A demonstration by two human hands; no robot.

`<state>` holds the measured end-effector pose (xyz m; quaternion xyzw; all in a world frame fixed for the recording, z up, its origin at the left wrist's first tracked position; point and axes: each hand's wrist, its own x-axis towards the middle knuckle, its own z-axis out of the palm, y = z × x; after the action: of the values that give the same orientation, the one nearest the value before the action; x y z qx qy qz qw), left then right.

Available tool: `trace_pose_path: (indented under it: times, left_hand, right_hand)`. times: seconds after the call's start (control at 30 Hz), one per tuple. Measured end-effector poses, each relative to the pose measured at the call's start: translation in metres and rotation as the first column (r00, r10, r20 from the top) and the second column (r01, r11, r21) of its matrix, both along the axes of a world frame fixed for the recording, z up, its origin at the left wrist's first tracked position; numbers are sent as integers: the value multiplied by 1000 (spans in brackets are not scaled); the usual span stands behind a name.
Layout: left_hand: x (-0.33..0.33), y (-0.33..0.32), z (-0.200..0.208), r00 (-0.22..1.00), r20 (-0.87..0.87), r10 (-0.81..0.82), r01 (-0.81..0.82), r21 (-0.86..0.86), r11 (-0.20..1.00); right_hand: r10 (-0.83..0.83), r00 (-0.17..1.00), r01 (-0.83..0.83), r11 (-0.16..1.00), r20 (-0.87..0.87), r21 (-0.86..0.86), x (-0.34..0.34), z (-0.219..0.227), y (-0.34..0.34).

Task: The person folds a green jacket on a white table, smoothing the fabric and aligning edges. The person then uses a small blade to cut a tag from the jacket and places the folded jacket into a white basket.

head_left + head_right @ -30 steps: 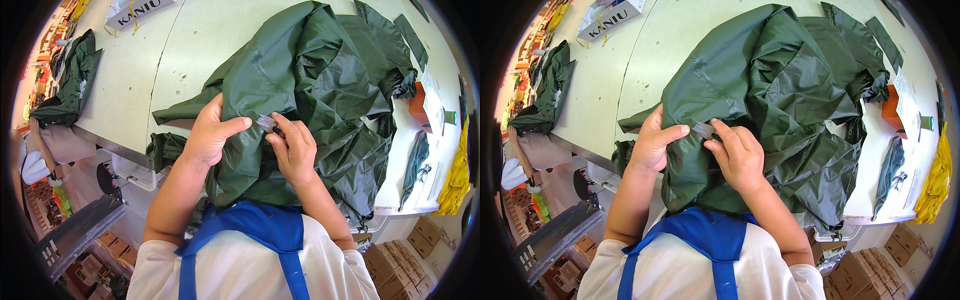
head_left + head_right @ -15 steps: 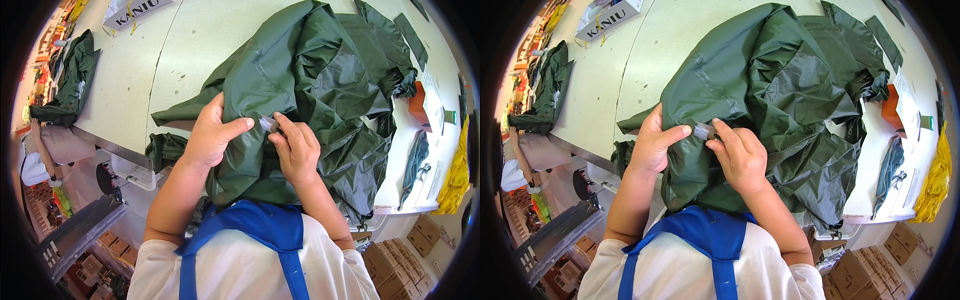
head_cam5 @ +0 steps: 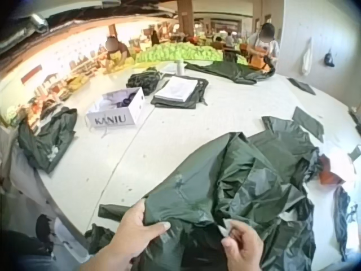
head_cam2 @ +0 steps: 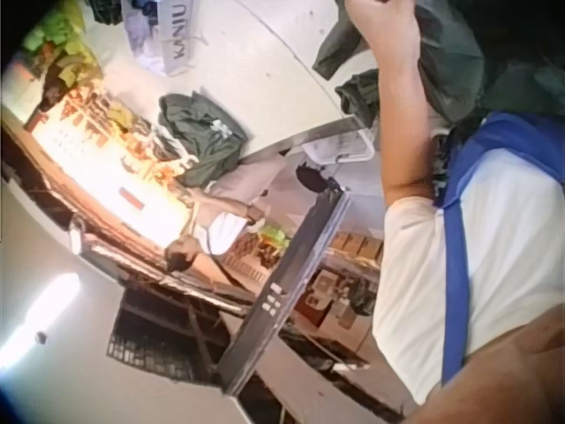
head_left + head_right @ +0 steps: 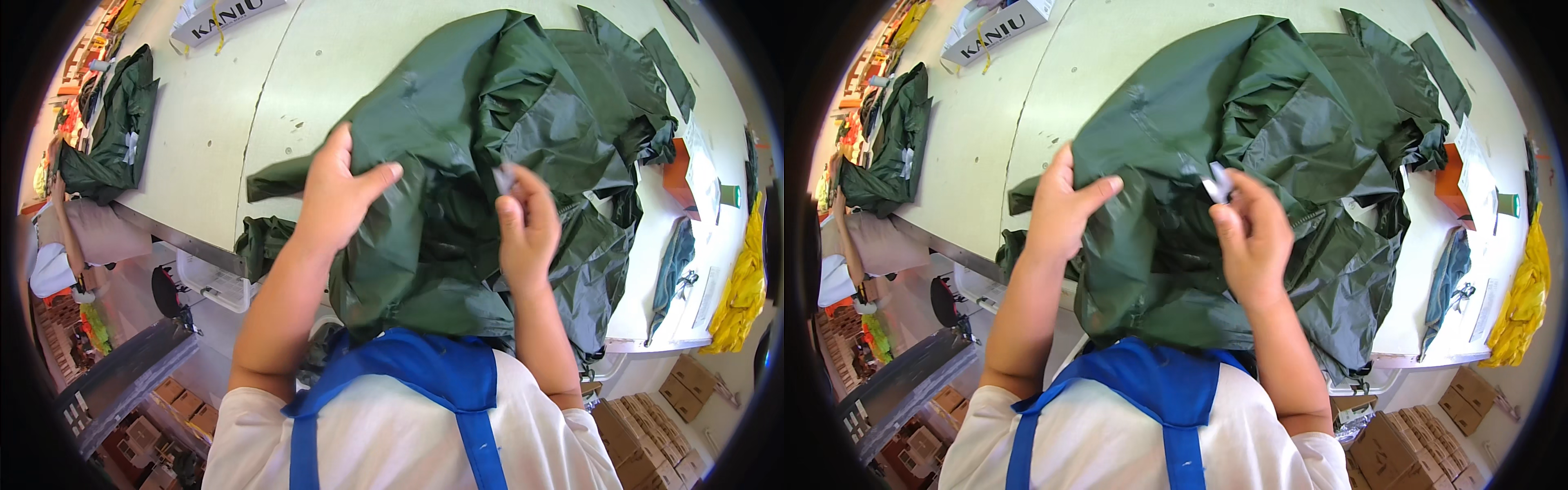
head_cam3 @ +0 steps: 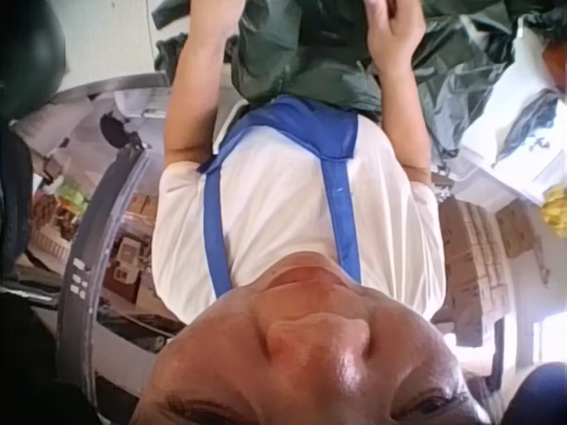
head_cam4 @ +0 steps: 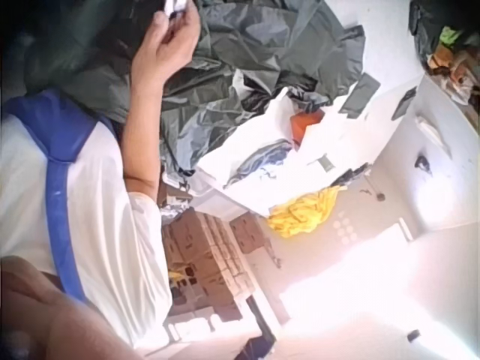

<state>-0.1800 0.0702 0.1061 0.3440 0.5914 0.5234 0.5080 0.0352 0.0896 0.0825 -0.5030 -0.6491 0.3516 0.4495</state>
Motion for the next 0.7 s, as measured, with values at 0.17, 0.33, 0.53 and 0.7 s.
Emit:
trace_pose_path:
  times: [0.17, 0.33, 0.53, 0.7]
  left_hand:
    - [-13, 4, -13, 593, -779, 203, -64, 205, 977]
    - [28, -15, 20, 531, -844, 77, 413, 337, 846]
    - [104, -17, -19, 806, -483, -342, 479, 195, 856]
    - [104, -17, 6, 796, -323, -513, 551, 34, 834]
  right_hand:
    - [-163, 900, 98, 979, -403, -178, 65, 0, 27]
    - [45, 997, -64, 931, -60, -360, 101, 3, 39]
    - [389, 914, -288, 823, 116, -489, 116, 19, 55]
    - [577, 817, -553, 787, 10, -275, 72, 62, 39]
